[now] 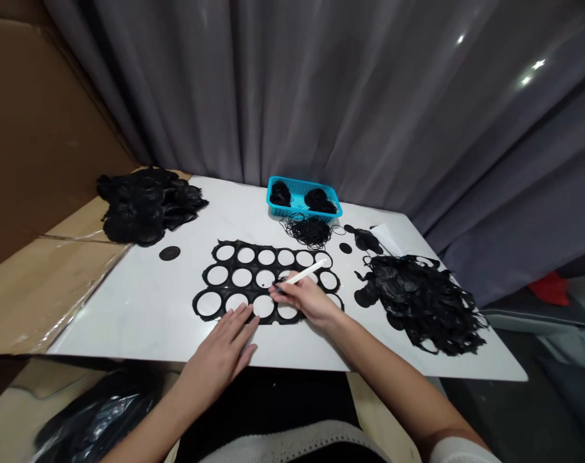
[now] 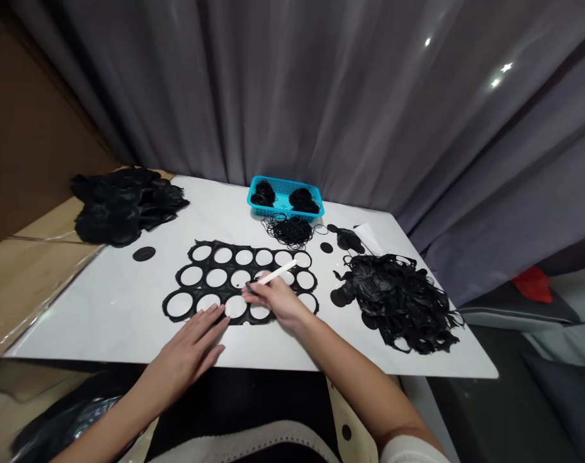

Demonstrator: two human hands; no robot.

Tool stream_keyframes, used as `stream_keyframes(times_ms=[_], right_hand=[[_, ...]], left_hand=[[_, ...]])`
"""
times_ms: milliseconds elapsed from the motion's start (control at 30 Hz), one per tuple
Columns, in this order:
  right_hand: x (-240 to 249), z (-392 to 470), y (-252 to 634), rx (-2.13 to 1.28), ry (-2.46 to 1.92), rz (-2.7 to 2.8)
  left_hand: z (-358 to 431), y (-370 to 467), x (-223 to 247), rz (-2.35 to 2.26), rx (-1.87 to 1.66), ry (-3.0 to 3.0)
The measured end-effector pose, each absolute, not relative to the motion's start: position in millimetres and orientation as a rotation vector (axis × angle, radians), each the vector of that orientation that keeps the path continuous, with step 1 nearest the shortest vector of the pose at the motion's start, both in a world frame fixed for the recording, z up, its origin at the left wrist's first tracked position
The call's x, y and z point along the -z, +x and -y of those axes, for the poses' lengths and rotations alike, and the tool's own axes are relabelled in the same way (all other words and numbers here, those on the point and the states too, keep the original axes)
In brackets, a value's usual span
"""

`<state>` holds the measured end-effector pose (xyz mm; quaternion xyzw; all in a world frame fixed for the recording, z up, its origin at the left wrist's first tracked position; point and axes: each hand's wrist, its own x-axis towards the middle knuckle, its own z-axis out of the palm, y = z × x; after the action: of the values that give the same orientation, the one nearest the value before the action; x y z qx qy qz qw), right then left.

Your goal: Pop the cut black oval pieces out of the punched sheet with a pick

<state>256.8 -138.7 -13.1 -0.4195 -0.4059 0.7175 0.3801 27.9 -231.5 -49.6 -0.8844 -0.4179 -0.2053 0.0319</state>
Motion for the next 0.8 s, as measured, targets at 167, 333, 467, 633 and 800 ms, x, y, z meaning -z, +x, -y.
stream_keyframes(times_ms=[167, 333, 467, 633, 800], right_hand=[[16.8, 168.4, 240.8, -1.394, -1.182, 1.759], [17.1, 173.8, 238.4, -1.199, -1.19, 1.928], [17.3, 173.7, 237.2, -1.157, -1.194, 1.962], [16.5, 173.6, 236.8, -1.183, -1.2, 1.927], [16.1, 173.8, 237.6, -1.107, -1.191, 2.002]], left_hand=[[236.0, 24.0, 55.0, 1.287, 0.569, -2.738], [236.0, 23.6, 55.7, 1.295, 0.581, -2.769], [235.8, 23.4, 56.4, 1.311, 0.575, -2.781], [235.6, 23.0, 56.3, 1.319, 0.601, -2.803], [236.3, 22.7, 55.2, 1.331, 0.552, -2.804]])
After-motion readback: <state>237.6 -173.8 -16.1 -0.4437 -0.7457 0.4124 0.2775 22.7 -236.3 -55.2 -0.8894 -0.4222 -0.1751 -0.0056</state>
